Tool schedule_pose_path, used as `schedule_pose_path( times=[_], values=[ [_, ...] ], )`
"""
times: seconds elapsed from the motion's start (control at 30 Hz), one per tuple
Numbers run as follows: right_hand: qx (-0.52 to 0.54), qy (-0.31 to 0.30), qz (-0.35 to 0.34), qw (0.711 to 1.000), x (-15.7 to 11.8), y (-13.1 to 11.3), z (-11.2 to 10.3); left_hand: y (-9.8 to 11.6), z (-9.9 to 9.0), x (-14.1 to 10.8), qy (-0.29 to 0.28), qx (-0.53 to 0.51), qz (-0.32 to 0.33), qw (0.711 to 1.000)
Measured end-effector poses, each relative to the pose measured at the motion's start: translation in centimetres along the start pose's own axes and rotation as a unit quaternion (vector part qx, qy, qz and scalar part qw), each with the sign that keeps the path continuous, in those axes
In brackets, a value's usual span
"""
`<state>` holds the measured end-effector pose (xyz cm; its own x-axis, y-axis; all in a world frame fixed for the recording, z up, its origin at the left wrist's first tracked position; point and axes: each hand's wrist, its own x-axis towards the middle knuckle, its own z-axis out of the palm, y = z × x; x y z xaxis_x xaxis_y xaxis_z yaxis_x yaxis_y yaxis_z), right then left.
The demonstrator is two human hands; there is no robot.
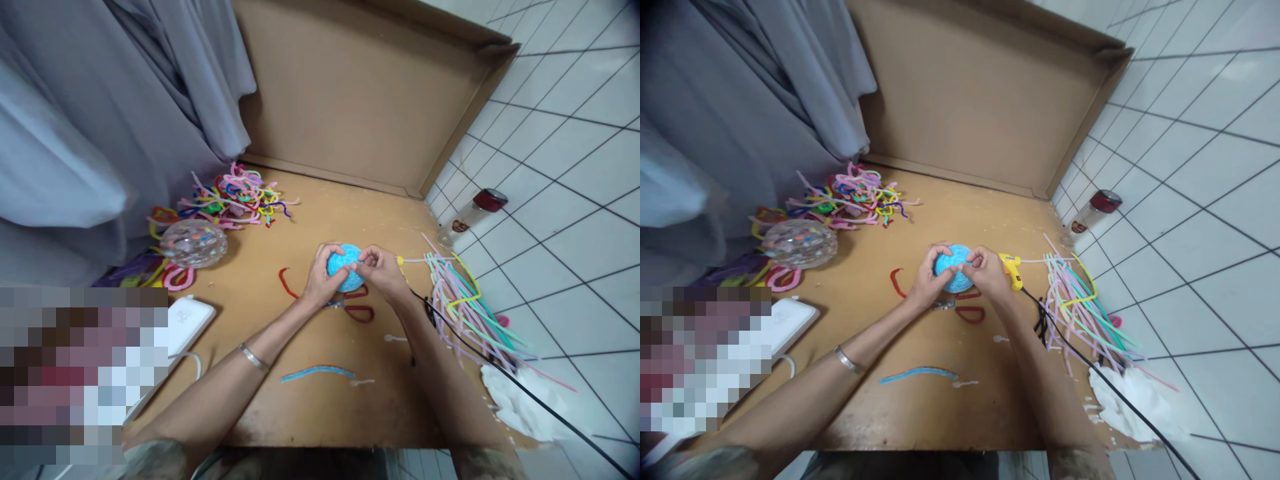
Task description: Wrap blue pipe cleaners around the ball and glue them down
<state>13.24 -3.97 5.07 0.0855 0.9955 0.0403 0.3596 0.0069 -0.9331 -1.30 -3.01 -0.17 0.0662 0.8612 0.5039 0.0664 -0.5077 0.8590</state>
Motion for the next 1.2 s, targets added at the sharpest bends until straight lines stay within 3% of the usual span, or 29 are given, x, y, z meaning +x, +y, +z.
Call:
schedule_pose_path(
  times=[0.3,0.6,0.97,1.2],
  values=[
    [0.025,-0.004,0.003,1.000,0.0,-0.1,0.0,-0.4,0.1,0.2,0.006,-0.013,-0.020,1.000],
    [0.080,-0.064,-0.013,0.995,-0.3,-0.5,-0.6,-0.5,0.2,0.4,0.026,-0.015,-0.028,0.999],
    [0.023,-0.001,-0.002,1.000,0.0,0.1,0.2,-0.7,0.3,0.3,0.020,0.004,-0.021,1.000],
    [0.035,-0.005,-0.036,0.999,-0.3,0.1,0.6,-0.5,0.2,0.4,0.022,-0.006,-0.029,0.999]
  ],
)
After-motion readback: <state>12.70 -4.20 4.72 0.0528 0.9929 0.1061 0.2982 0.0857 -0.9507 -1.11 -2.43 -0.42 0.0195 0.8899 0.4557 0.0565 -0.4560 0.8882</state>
